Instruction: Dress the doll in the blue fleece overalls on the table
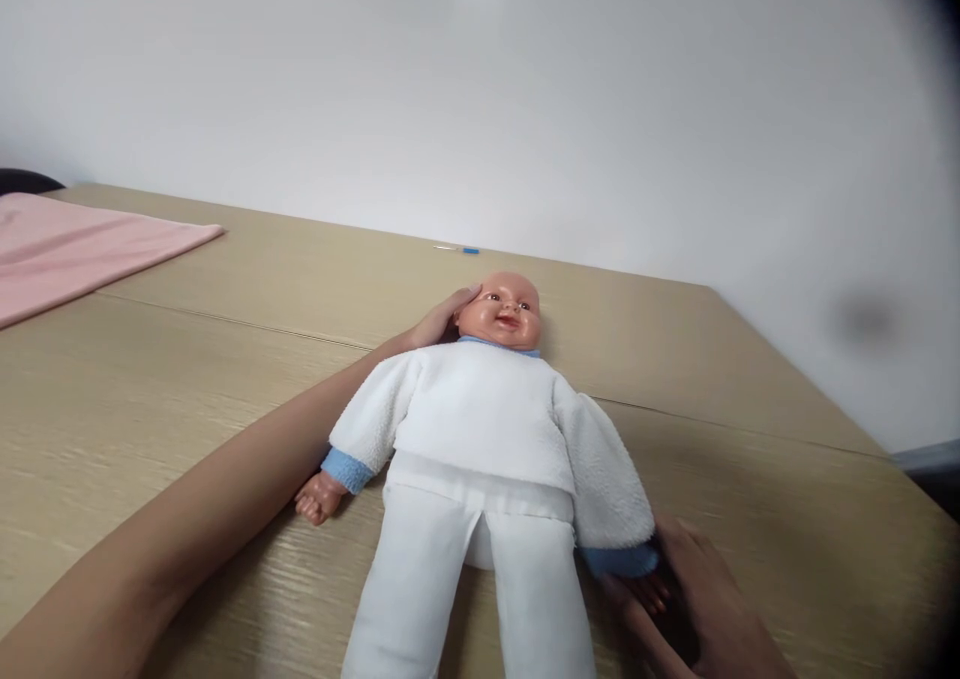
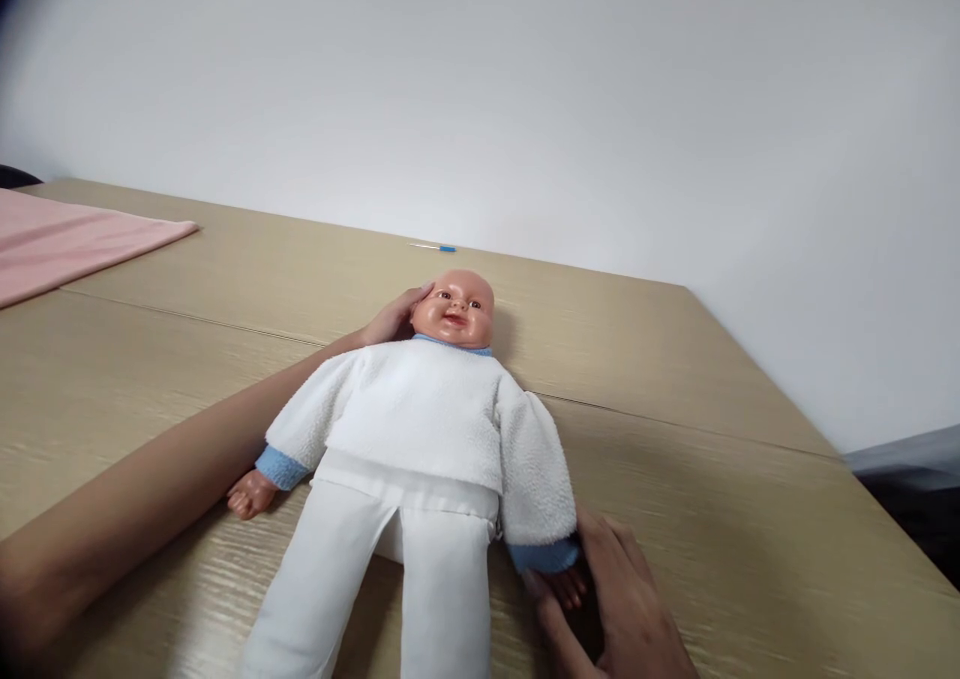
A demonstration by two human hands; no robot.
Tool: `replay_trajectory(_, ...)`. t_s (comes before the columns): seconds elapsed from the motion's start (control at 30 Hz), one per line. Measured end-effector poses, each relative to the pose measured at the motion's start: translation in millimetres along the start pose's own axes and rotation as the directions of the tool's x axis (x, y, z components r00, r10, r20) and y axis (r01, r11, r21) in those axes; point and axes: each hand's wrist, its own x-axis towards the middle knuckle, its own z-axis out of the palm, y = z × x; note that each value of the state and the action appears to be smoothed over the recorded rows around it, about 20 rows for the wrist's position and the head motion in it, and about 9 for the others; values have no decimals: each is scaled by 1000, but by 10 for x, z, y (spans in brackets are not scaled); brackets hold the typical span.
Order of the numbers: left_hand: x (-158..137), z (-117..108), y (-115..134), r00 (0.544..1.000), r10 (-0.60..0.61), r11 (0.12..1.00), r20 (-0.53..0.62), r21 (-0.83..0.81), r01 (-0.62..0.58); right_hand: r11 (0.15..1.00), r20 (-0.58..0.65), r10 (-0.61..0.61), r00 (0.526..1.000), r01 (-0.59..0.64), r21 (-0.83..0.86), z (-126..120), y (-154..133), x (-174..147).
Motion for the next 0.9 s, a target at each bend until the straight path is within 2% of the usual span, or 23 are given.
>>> replay_trajectory(0.17,-17,-2,-8,999,-31,999,29,6,31,1000,8,10,1000,-11,6,-11,-8,-15)
replay_trajectory(0.5,28,-53,-29,999,-18,1000,30,-16,18,1000,-10,-7,1000,7,10,-18,-31,1)
replay_trajectory(0.9,0,-1,-17,1000,-25,1000,15,-11,25,1000,-6,11,1000,-11,11,0,-32,-20)
